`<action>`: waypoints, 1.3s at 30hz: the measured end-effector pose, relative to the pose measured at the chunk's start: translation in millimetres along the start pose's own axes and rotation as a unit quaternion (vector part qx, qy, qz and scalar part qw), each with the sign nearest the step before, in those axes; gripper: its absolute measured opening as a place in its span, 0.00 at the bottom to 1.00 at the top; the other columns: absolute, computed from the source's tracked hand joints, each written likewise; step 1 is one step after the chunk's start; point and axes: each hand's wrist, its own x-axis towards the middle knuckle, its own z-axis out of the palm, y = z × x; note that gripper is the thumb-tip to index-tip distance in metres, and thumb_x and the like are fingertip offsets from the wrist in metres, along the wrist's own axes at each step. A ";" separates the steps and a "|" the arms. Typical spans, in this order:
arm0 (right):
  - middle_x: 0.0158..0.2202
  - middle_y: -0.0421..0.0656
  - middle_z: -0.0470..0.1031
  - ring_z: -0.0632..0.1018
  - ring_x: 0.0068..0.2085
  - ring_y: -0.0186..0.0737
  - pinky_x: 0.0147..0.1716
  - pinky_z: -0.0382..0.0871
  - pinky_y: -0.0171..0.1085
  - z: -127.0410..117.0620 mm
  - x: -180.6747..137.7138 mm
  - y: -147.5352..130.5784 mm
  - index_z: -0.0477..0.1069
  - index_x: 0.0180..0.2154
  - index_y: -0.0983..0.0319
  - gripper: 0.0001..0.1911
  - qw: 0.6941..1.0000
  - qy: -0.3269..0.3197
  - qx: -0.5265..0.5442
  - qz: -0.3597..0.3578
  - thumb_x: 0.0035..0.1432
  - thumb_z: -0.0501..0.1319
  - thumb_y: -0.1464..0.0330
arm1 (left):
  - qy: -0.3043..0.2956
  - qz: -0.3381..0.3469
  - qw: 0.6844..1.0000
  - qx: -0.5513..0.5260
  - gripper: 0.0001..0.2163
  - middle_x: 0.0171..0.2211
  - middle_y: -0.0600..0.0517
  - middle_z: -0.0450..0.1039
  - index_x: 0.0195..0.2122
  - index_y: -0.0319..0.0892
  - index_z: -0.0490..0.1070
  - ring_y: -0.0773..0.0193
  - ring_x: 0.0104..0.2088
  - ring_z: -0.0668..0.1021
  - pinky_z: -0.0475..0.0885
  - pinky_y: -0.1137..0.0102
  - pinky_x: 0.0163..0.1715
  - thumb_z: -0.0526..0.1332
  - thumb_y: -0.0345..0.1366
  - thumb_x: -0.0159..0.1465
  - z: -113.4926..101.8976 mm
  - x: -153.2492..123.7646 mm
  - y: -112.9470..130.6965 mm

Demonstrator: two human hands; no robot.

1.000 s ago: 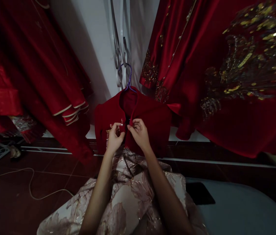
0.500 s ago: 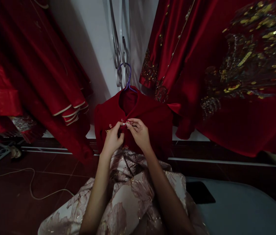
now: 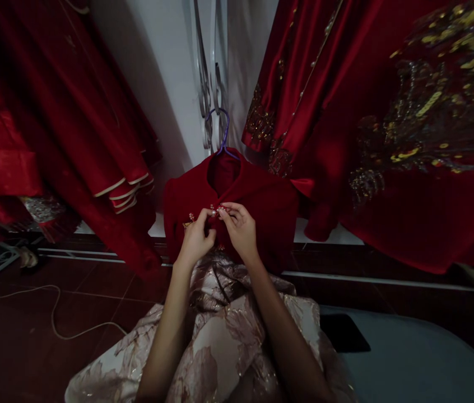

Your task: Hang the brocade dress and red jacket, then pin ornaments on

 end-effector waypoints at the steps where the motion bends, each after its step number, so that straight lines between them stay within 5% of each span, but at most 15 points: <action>1: 0.34 0.41 0.73 0.75 0.36 0.36 0.40 0.73 0.39 0.6 0.0 0.2 0.68 0.37 0.58 0.12 1.000 0.001 0.003 -0.001 0.50 0.63 0.63 | 0.002 -0.003 1.000 -0.002 0.18 0.35 0.51 0.72 0.47 0.46 0.59 0.60 0.32 0.75 0.66 0.69 0.34 0.53 0.25 0.55 0.3 0.1 0.0; 10: 0.39 0.43 0.71 0.74 0.39 0.36 0.41 0.73 0.38 -1.7 -1.9 -4.0 0.71 0.40 0.59 0.12 0.998 -0.012 -0.060 -0.030 0.52 0.62 0.63 | -0.018 0.011 1.000 -0.013 0.14 0.39 0.50 0.72 0.46 0.46 0.59 0.61 0.36 0.75 0.66 0.70 0.37 0.49 0.27 0.60 -7.4 -1.7 6.9; 17: 0.40 0.44 0.71 0.75 0.39 0.35 0.39 0.74 0.35 -4.3 -4.4 -15.4 0.74 0.41 0.59 0.12 0.988 -0.019 -0.137 -0.071 0.54 0.60 0.64 | 0.000 0.012 0.999 0.033 0.09 0.39 0.49 0.71 0.42 0.44 0.62 0.61 0.37 0.74 0.66 0.71 0.35 0.46 0.39 0.66 -10.3 -0.2 15.6; 39: 0.43 0.43 0.67 0.74 0.42 0.35 0.46 0.73 0.38 -5.6 -4.7 -6.4 0.72 0.47 0.56 0.17 0.987 -0.041 -0.119 -0.096 0.54 0.60 0.67 | 0.015 0.071 0.993 0.090 0.08 0.35 0.49 0.68 0.39 0.41 0.64 0.63 0.37 0.72 0.66 0.70 0.35 0.47 0.33 0.66 -5.0 5.4 14.3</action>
